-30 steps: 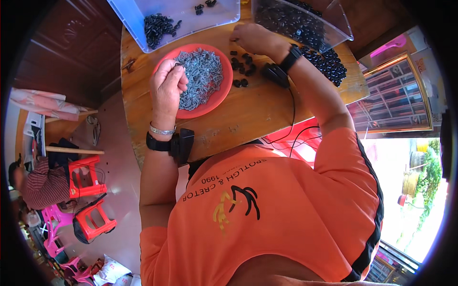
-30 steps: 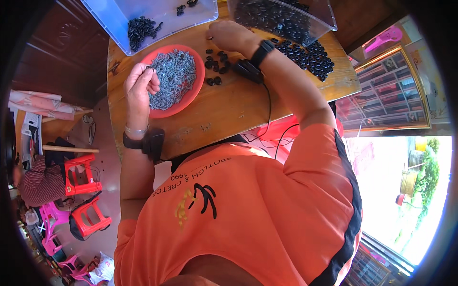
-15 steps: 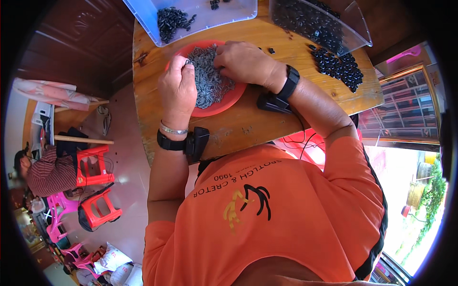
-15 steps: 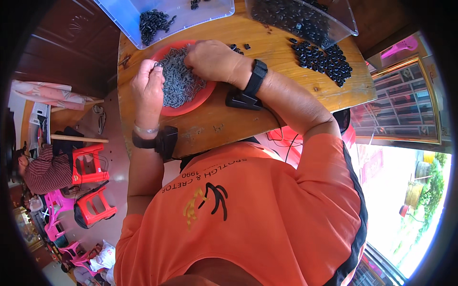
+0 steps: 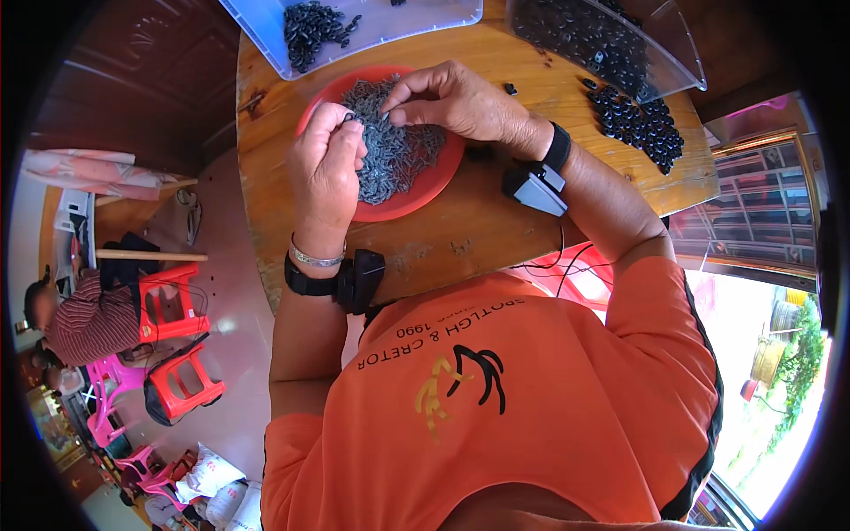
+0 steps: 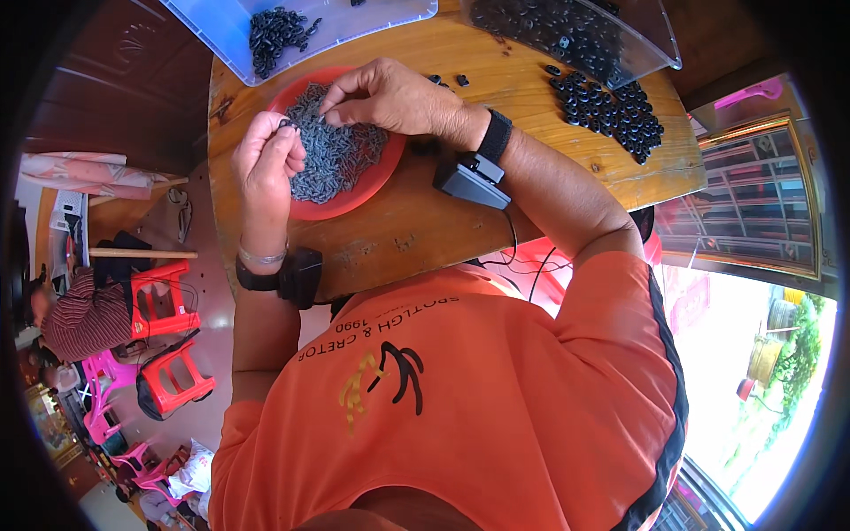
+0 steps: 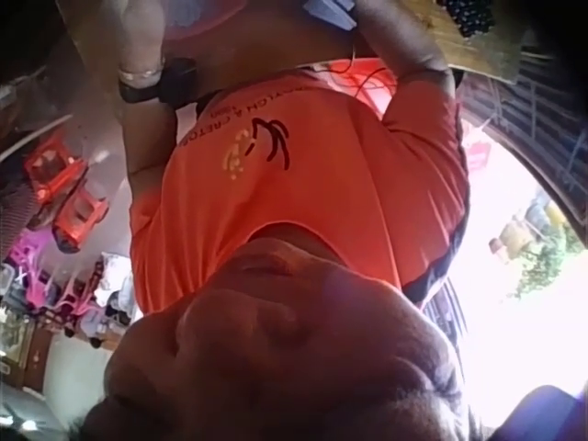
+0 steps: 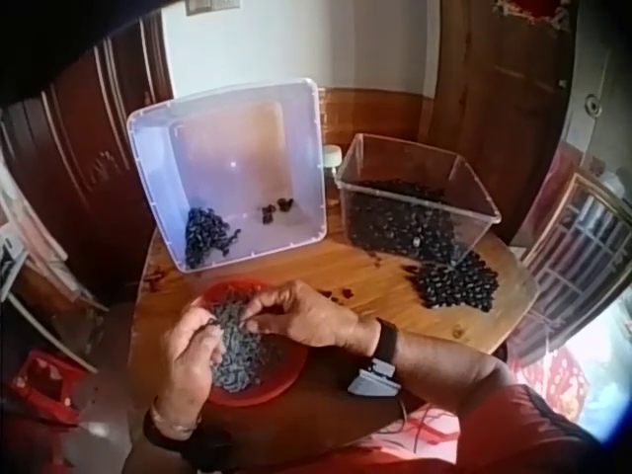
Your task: Manually picking small black components from a red bowl and sorting them into separate containers.
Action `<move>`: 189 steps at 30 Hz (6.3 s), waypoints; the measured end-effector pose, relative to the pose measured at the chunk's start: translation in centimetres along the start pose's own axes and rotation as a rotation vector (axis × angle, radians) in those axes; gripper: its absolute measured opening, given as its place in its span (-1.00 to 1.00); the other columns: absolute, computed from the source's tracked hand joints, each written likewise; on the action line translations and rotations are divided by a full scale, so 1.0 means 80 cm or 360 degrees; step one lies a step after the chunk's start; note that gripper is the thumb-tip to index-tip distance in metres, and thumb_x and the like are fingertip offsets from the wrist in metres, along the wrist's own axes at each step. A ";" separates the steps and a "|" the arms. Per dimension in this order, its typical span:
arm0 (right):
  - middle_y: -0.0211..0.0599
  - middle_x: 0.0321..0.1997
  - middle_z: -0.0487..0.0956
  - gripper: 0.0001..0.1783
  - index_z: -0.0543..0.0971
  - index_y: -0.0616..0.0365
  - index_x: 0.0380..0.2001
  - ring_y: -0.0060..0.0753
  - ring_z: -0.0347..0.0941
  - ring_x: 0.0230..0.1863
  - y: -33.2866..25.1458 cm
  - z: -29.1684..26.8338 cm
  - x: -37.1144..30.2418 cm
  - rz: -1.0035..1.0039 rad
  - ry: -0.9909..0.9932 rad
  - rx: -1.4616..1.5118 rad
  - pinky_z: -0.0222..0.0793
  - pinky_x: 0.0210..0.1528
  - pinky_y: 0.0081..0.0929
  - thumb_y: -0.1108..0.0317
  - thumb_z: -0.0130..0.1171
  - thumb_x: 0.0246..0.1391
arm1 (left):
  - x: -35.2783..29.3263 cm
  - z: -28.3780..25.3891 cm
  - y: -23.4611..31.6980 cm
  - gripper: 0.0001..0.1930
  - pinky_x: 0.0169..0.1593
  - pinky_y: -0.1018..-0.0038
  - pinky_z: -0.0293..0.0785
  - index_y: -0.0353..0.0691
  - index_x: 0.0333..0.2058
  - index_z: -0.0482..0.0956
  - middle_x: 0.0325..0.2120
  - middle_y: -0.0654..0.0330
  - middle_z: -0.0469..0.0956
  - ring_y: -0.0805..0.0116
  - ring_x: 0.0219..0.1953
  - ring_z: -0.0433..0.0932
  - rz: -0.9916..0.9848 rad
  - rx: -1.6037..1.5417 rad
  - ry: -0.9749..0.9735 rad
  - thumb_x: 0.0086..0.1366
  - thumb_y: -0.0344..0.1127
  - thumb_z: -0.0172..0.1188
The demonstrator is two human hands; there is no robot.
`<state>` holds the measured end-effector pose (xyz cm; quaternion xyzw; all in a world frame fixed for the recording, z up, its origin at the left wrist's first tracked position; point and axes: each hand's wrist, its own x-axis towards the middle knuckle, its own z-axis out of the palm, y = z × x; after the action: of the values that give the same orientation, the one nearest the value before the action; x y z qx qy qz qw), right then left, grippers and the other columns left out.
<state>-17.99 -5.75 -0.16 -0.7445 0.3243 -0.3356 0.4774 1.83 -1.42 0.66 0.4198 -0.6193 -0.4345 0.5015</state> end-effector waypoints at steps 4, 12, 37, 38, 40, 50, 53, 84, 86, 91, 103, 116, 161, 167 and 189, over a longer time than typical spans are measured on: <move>-0.47 -0.35 0.58 -0.83 0.57 0.26 -0.26 -0.68 0.45 -0.28 0.002 0.000 -0.001 0.0126 0.0025 0.0260 0.38 -0.11 -0.65 0.41 0.15 0.09 | -0.002 0.004 0.004 -0.89 -0.54 0.67 0.24 -0.29 -0.43 0.41 -0.67 0.33 0.34 0.62 -0.61 0.30 0.0031 -0.0030 -0.0035 0.24 -0.39 -0.01; -0.46 -0.41 0.55 -0.83 0.55 0.29 -0.30 -0.65 0.44 -0.33 -0.010 -0.001 -0.003 0.0051 -0.0055 0.0040 0.38 -0.15 -0.64 0.39 0.09 0.14 | 0.001 0.002 0.001 -0.91 -0.41 0.58 0.30 -0.34 -0.43 0.42 -0.57 0.24 0.39 0.51 -0.51 0.35 0.0187 0.0159 -0.0094 0.19 -0.42 0.02; -0.49 -0.39 0.58 -0.83 0.58 0.25 -0.28 -0.71 0.42 -0.31 -0.012 0.000 -0.004 -0.0050 0.0079 0.0012 0.36 -0.14 -0.66 0.41 0.19 0.05 | 0.005 -0.001 0.003 -0.88 -0.49 0.69 0.23 -0.28 -0.45 0.46 -0.60 0.35 0.42 0.64 -0.57 0.31 -0.0266 0.0032 -0.0131 0.19 -0.37 0.01; -0.49 -0.39 0.58 -0.83 0.57 0.25 -0.28 -0.71 0.43 -0.30 -0.011 0.000 -0.004 -0.0069 0.0090 0.0047 0.37 -0.14 -0.66 0.41 0.19 0.06 | 0.004 0.000 0.003 -0.89 -0.51 0.69 0.23 -0.28 -0.45 0.45 -0.60 0.36 0.41 0.65 -0.58 0.29 -0.0273 0.0079 -0.0117 0.20 -0.38 0.01; -0.49 -0.38 0.57 -0.84 0.57 0.26 -0.28 -0.71 0.43 -0.30 -0.009 0.000 -0.003 -0.0062 0.0096 0.0083 0.37 -0.14 -0.66 0.42 0.17 0.07 | 0.003 -0.002 -0.003 -0.88 -0.51 0.69 0.22 -0.26 -0.42 0.45 -0.60 0.38 0.40 0.66 -0.58 0.29 -0.0236 0.0132 -0.0130 0.22 -0.34 0.01; -0.41 -0.42 0.57 -0.89 0.56 0.25 -0.33 -0.65 0.44 -0.37 -0.016 -0.001 -0.008 -0.0193 0.0115 -0.0433 0.38 -0.27 -0.60 0.45 0.16 0.06 | 0.001 0.003 -0.003 -0.90 -0.45 0.35 0.32 -0.31 -0.39 0.39 -0.64 0.06 0.37 0.17 -0.60 0.37 0.0272 0.0753 -0.0180 0.21 -0.39 0.02; -0.31 -0.44 0.55 -0.91 0.56 0.21 -0.36 -0.47 0.47 -0.40 -0.024 -0.001 -0.010 -0.0275 0.0091 -0.0597 0.37 -0.31 -0.51 0.45 0.16 0.01 | 0.000 0.005 0.005 -0.91 -0.45 0.32 0.31 -0.31 -0.41 0.37 -0.61 0.01 0.36 0.08 -0.57 0.38 0.0174 0.0801 -0.0260 0.21 -0.40 0.01; -0.20 -0.43 0.54 -0.90 0.55 0.17 -0.42 -0.14 0.49 -0.36 -0.024 0.002 -0.013 -0.0354 0.0043 -0.0874 0.40 -0.29 -0.35 0.43 0.19 -0.07 | 0.000 0.008 0.008 -0.90 -0.40 0.13 0.31 -0.32 -0.42 0.36 -0.51 -0.12 0.43 -0.16 -0.43 0.42 0.0351 0.0995 -0.0426 0.17 -0.40 -0.01; -0.21 -0.42 0.54 -0.90 0.55 0.17 -0.42 -0.15 0.49 -0.36 -0.023 0.002 -0.013 -0.0391 0.0030 -0.0902 0.40 -0.29 -0.35 0.43 0.19 -0.07 | 0.001 0.008 0.007 -0.90 -0.40 0.13 0.30 -0.32 -0.42 0.36 -0.51 -0.13 0.43 -0.16 -0.43 0.42 0.0385 0.1018 -0.0434 0.17 -0.39 -0.01; -0.20 -0.42 0.54 -0.89 0.55 0.17 -0.40 -0.15 0.49 -0.36 -0.024 0.001 -0.014 -0.0354 0.0030 -0.0897 0.40 -0.29 -0.35 0.43 0.20 -0.07 | 0.001 0.008 0.005 -0.89 -0.40 0.12 0.30 -0.32 -0.42 0.36 -0.52 -0.13 0.42 -0.16 -0.44 0.42 0.0378 0.1015 -0.0425 0.17 -0.39 -0.01; -0.19 -0.42 0.54 -0.89 0.55 0.17 -0.40 -0.14 0.49 -0.35 -0.026 0.001 -0.015 -0.0351 0.0025 -0.0926 0.39 -0.29 -0.35 0.42 0.19 -0.07 | 0.000 0.008 0.006 -0.89 -0.40 0.11 0.30 -0.32 -0.43 0.36 -0.53 -0.13 0.43 -0.16 -0.44 0.42 0.0353 0.1018 -0.0437 0.17 -0.38 -0.01; -0.21 -0.42 0.54 -0.88 0.55 0.16 -0.40 -0.15 0.48 -0.34 -0.024 0.001 -0.015 -0.0389 0.0022 -0.0949 0.37 -0.30 -0.34 0.42 0.20 -0.09 | 0.000 0.008 0.005 -0.90 -0.40 0.12 0.29 -0.32 -0.44 0.35 -0.54 -0.13 0.42 -0.16 -0.44 0.42 0.0338 0.1026 -0.0448 0.16 -0.39 0.00; -0.26 -0.46 0.59 -0.78 0.59 0.21 -0.39 -0.38 0.51 -0.41 0.018 -0.139 -0.039 0.0152 0.0163 -0.1295 0.39 -0.33 -0.49 0.31 0.22 -0.11 | -0.002 0.003 -0.005 -0.86 -0.51 0.66 0.18 -0.25 -0.45 0.39 -0.65 0.38 0.29 0.65 -0.58 0.23 0.0005 0.0461 -0.0253 0.23 -0.31 -0.02; -0.25 -0.52 0.55 -0.76 0.56 0.21 -0.47 -0.29 0.49 -0.43 0.011 -0.110 -0.027 0.0339 -0.0063 -0.1268 0.38 -0.34 -0.44 0.28 0.25 -0.23 | -0.002 0.001 -0.003 -0.85 -0.49 0.66 0.19 -0.25 -0.44 0.40 -0.64 0.37 0.30 0.64 -0.57 0.23 -0.0037 0.0423 -0.0250 0.23 -0.30 -0.02; -0.07 -0.38 0.54 -0.80 0.51 0.20 -0.42 0.00 0.47 -0.23 0.018 -0.073 -0.023 0.0331 0.0081 -0.1666 0.36 -0.21 -0.18 0.40 0.04 -0.19 | -0.002 0.005 -0.003 -0.86 -0.50 0.60 0.23 -0.32 -0.45 0.39 -0.68 0.29 0.35 0.58 -0.59 0.30 -0.0054 0.0360 -0.0219 0.23 -0.37 0.01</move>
<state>-23.96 -7.65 0.04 -0.8386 0.5319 -0.0977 0.0648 1.45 -1.27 0.34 0.4533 -0.6899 -0.3981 0.4000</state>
